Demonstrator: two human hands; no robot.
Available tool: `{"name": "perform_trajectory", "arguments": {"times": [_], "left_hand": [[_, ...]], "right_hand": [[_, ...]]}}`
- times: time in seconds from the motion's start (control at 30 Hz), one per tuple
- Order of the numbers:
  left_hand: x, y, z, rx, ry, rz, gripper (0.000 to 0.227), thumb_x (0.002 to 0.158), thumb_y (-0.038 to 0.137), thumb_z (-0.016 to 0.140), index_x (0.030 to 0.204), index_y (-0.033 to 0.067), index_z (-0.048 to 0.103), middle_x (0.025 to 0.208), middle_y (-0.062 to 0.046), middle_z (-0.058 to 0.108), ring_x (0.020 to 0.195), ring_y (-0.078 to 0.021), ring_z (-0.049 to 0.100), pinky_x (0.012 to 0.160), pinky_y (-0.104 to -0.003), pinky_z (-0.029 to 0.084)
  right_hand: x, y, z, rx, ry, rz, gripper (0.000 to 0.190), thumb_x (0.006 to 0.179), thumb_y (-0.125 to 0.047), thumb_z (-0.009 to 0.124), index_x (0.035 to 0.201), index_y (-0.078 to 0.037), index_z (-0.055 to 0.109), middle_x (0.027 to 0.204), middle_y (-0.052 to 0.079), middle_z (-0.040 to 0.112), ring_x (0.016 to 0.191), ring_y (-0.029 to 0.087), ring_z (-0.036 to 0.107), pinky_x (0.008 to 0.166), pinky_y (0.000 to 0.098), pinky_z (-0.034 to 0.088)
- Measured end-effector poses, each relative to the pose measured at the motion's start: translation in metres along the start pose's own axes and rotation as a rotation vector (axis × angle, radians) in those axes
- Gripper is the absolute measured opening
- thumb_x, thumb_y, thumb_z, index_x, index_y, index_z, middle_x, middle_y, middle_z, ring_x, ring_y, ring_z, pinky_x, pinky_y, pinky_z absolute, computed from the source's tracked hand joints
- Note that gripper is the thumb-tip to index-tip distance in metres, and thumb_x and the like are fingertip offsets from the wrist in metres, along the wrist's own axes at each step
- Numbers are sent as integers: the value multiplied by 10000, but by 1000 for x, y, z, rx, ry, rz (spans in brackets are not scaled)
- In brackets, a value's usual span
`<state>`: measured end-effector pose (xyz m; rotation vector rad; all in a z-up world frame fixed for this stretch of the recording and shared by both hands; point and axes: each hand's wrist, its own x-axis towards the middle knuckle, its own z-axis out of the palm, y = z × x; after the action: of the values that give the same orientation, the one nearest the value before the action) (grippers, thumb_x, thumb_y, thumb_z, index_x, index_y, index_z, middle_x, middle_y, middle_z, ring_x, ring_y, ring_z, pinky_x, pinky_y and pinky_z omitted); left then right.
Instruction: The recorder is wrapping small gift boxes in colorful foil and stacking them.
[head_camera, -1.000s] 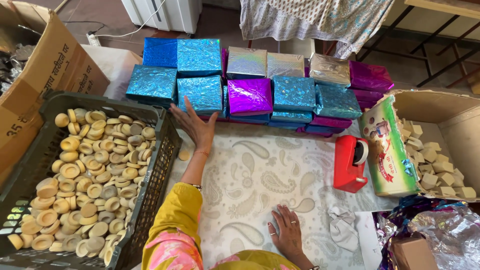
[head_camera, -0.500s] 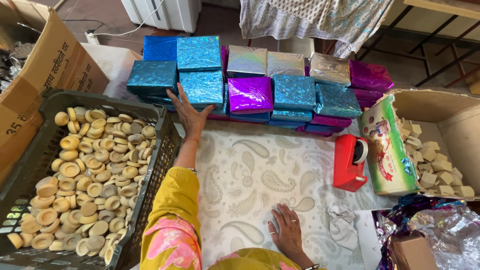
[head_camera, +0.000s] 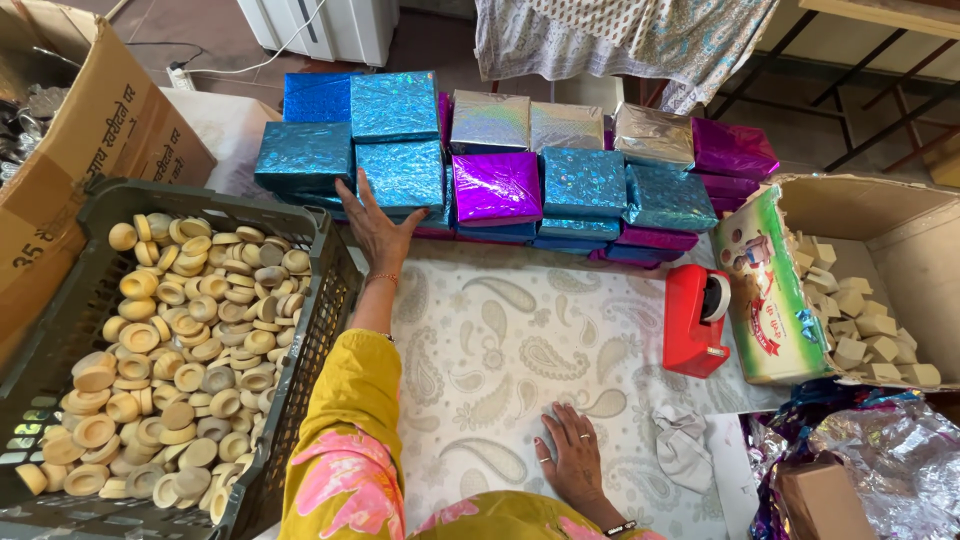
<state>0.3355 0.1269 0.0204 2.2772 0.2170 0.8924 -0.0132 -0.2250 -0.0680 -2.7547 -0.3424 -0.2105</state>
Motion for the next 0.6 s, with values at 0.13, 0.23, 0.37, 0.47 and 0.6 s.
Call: {"name": "perform_trajectory", "arguments": {"times": [0.13, 0.23, 0.37, 0.47, 0.6], "left_hand": [[-3, 6, -8, 2, -31, -42, 1325, 639, 455, 1000, 1626, 166, 166, 1646, -326, 82, 1515, -494, 213, 1217, -519, 313], [-9, 8, -11, -17, -8, -16, 1300, 667, 464, 1003, 1626, 164, 178, 1642, -317, 128, 1521, -491, 214, 1219, -535, 306], [-18, 11, -15, 10, 0, -11, 1268, 682, 422, 996, 1625, 167, 186, 1647, -306, 145, 1531, -479, 214, 1222, -545, 294], [-25, 11, -17, -7, 8, -8, 1240, 705, 385, 985, 1622, 164, 181, 1649, -304, 130, 1533, -479, 205, 1231, -540, 284], [-29, 7, -16, -73, -23, -100, 1179, 753, 295, 947, 1629, 172, 167, 1673, -311, 78, 1541, -486, 185, 1235, -504, 295]], "right_hand": [[0, -1, 0, -6, 7, -2, 462, 885, -307, 655, 1295, -108, 584, 1477, 106, 487, 1416, 304, 398, 1168, 514, 270], [0, -2, -1, -12, 7, -1, 460, 882, -303, 657, 1292, -107, 586, 1472, 109, 489, 1413, 313, 399, 1166, 515, 269], [1, -3, -2, -2, 17, 2, 456, 875, -298, 664, 1284, -106, 596, 1466, 109, 501, 1403, 312, 414, 1165, 511, 280], [0, -2, -1, 0, 25, 1, 455, 871, -295, 668, 1278, -104, 600, 1463, 111, 505, 1401, 313, 419, 1161, 511, 286], [0, -2, -2, -2, 40, -17, 459, 868, -293, 672, 1279, -101, 600, 1464, 116, 504, 1405, 318, 417, 1154, 512, 290]]}}
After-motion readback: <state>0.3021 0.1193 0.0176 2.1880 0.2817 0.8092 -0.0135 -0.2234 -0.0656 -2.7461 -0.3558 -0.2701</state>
